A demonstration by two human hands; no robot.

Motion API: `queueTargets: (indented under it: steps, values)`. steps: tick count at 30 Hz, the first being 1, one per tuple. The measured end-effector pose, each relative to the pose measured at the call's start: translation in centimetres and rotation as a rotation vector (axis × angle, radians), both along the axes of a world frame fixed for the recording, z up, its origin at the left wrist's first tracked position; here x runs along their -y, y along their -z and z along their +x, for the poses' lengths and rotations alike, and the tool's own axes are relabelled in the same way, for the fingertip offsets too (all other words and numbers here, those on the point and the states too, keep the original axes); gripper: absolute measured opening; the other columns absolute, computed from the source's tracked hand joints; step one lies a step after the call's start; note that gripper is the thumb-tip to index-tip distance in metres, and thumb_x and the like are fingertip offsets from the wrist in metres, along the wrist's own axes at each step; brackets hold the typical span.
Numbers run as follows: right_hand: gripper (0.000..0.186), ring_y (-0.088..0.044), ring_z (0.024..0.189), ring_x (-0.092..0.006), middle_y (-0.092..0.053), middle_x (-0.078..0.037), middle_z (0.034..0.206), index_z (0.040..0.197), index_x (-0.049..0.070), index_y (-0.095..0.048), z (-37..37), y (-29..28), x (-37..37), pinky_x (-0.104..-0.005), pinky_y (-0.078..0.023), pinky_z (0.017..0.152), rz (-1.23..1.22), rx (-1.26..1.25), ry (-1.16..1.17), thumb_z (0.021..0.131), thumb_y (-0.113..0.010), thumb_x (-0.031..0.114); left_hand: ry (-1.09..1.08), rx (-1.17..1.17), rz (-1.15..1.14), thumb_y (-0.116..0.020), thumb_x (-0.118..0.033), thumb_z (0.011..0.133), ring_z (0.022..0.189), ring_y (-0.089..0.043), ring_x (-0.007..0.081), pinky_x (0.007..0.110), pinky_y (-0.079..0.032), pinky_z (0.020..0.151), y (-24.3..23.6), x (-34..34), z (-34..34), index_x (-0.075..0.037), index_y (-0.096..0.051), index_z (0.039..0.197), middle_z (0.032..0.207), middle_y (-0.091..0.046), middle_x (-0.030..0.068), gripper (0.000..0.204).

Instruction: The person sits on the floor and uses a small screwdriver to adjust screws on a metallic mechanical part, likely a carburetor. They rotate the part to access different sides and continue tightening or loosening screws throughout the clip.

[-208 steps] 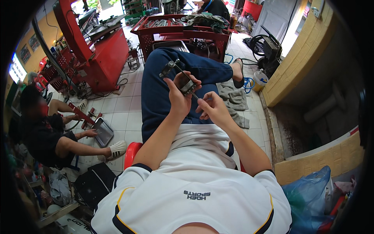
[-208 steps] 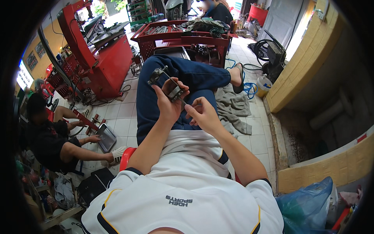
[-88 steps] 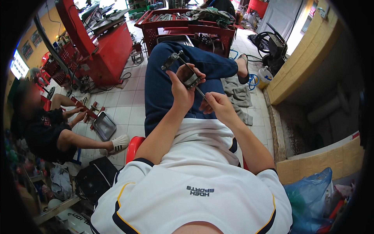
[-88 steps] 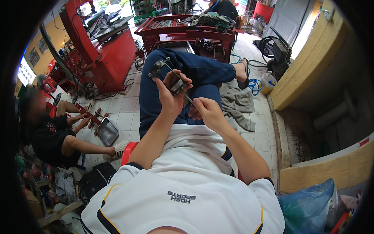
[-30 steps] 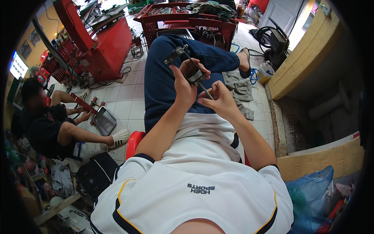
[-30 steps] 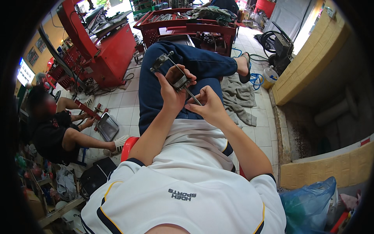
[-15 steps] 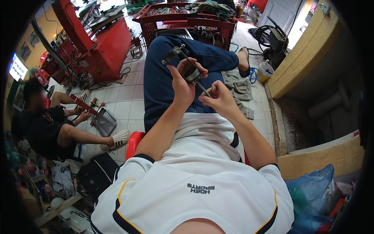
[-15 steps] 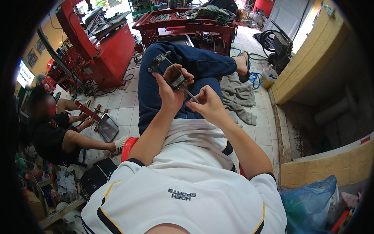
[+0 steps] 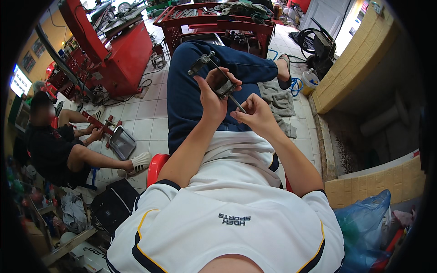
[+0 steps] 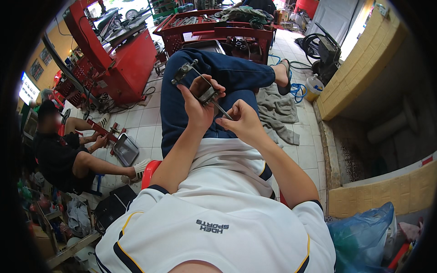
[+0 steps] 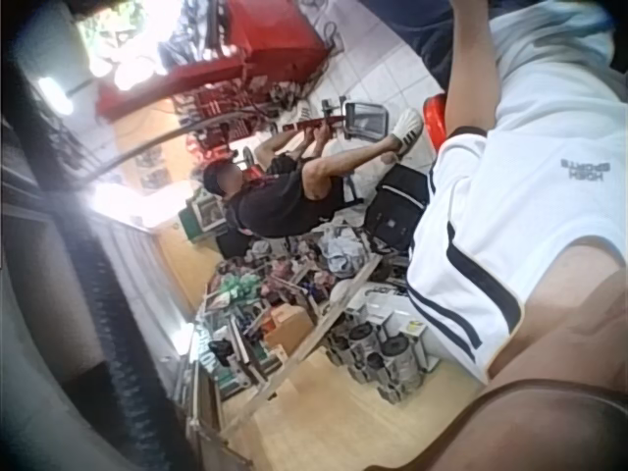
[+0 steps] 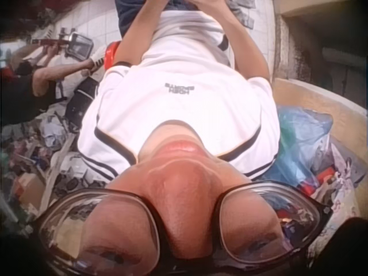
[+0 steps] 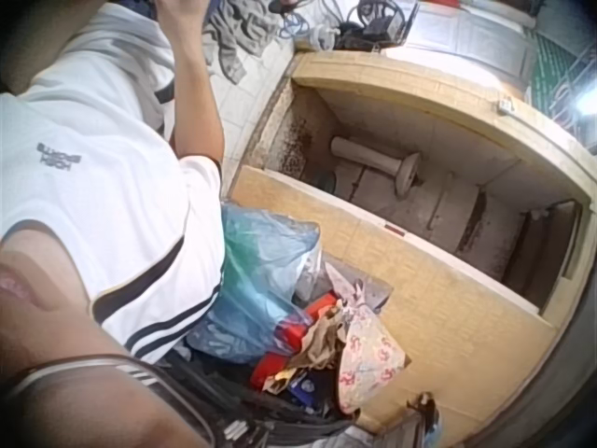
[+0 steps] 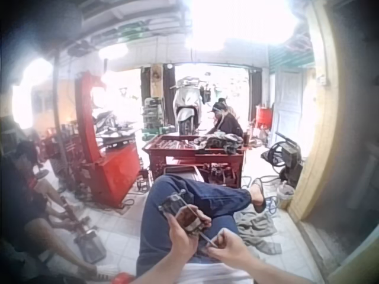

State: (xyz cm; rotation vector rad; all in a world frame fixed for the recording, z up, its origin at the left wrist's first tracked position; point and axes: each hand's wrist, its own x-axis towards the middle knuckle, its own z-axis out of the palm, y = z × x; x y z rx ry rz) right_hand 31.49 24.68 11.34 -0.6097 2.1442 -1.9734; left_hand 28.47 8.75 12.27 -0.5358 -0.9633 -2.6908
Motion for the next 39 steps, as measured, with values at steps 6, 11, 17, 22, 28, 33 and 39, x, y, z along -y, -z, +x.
queueTargets:
  steps: [6, 11, 17, 22, 28, 33, 39]
  values:
    - [0.029, -0.065, 0.073, -0.009, -0.069, -0.007, 0.086, 0.106, 0.003, -0.056, 0.8, -1.6, 0.4, -0.0233, -0.052, 0.063, -0.06, 0.133, -0.012, 0.101, -0.062, 0.031, -0.009, -0.005, -0.003, -0.018, -0.073, 0.098, 0.087, -0.07, 0.0245, 0.036, -0.058, 0.078, 0.1, 0.1, 0.0, -0.004, -0.056, 0.114, 0.092, -0.066, 0.0111, 0.08]
    - [0.029, -0.064, 0.072, -0.0094, -0.069, -0.007, 0.088, 0.108, 0.003, -0.056, -0.3, 0.1, -0.2, -0.0235, -0.051, 0.063, -0.076, 0.17, -0.082, 0.101, -0.062, 0.03, 0.024, 0.01, 0.018, -0.017, -0.073, 0.098, 0.086, -0.07, 0.0248, 0.037, -0.058, 0.078, 0.0, 0.0, -0.1, -0.004, -0.056, 0.114, 0.092, -0.066, 0.0111, 0.081]
    - [0.029, -0.064, 0.074, -0.011, -0.068, -0.007, 0.088, 0.116, 0.002, -0.049, 0.1, 0.2, 0.2, -0.026, -0.053, 0.066, -0.098, -0.002, 0.011, 0.099, -0.065, 0.021, 0.029, -0.002, -0.009, -0.018, -0.073, 0.098, 0.086, -0.069, 0.0248, 0.037, -0.057, 0.077, 0.0, 0.0, 0.3, -0.004, -0.056, 0.114, 0.09, -0.066, 0.0113, 0.081]
    - [0.032, -0.066, 0.082, -0.0133, -0.069, -0.011, 0.094, 0.121, 0.0, -0.048, 0.8, -1.6, 0.7, -0.0272, -0.054, 0.072, -0.185, 0.083, 0.023, 0.098, -0.066, 0.013, 0.06, -0.007, 0.016, -0.019, -0.073, 0.098, 0.085, -0.069, 0.0245, 0.036, -0.056, 0.077, -0.1, -0.1, 0.3, -0.003, -0.056, 0.114, 0.089, -0.065, 0.0112, 0.081]
    - [0.034, -0.067, 0.085, -0.014, -0.071, -0.013, 0.097, 0.122, 0.0, -0.048, 0.3, -1.3, 0.1, -0.0275, -0.053, 0.074, -0.17, 0.003, -0.027, 0.096, -0.067, 0.009, 0.076, -0.032, -0.043, -0.019, -0.074, 0.098, 0.085, -0.068, 0.0241, 0.036, -0.056, 0.078, -0.1, 0.0, 0.3, -0.003, -0.056, 0.113, 0.088, -0.065, 0.0116, 0.081]
    - [0.044, -0.066, 0.087, -0.0127, -0.07, -0.012, 0.1, 0.123, 0.001, -0.047, 0.0, -1.4, -1.1, -0.026, -0.053, 0.078, 0.023, -0.096, -0.011, 0.09, -0.074, 0.008, 0.082, -0.098, -0.122, -0.02, -0.075, 0.097, 0.085, -0.066, 0.0242, 0.038, -0.056, 0.078, -0.1, -0.2, 0.4, -0.003, -0.057, 0.113, 0.087, -0.065, 0.0118, 0.082]
    - [0.029, -0.065, 0.09, -0.0118, -0.07, -0.007, 0.102, 0.118, -0.002, -0.059, 0.3, -1.6, -0.3, -0.0252, -0.052, 0.08, 0.008, -0.097, -0.06, 0.094, -0.071, 0.01, 0.115, -0.116, -0.094, -0.019, -0.077, 0.095, 0.084, -0.066, 0.0242, 0.036, -0.055, 0.077, -0.4, -0.5, 0.8, -0.004, -0.056, 0.115, 0.088, -0.064, 0.0114, 0.084]
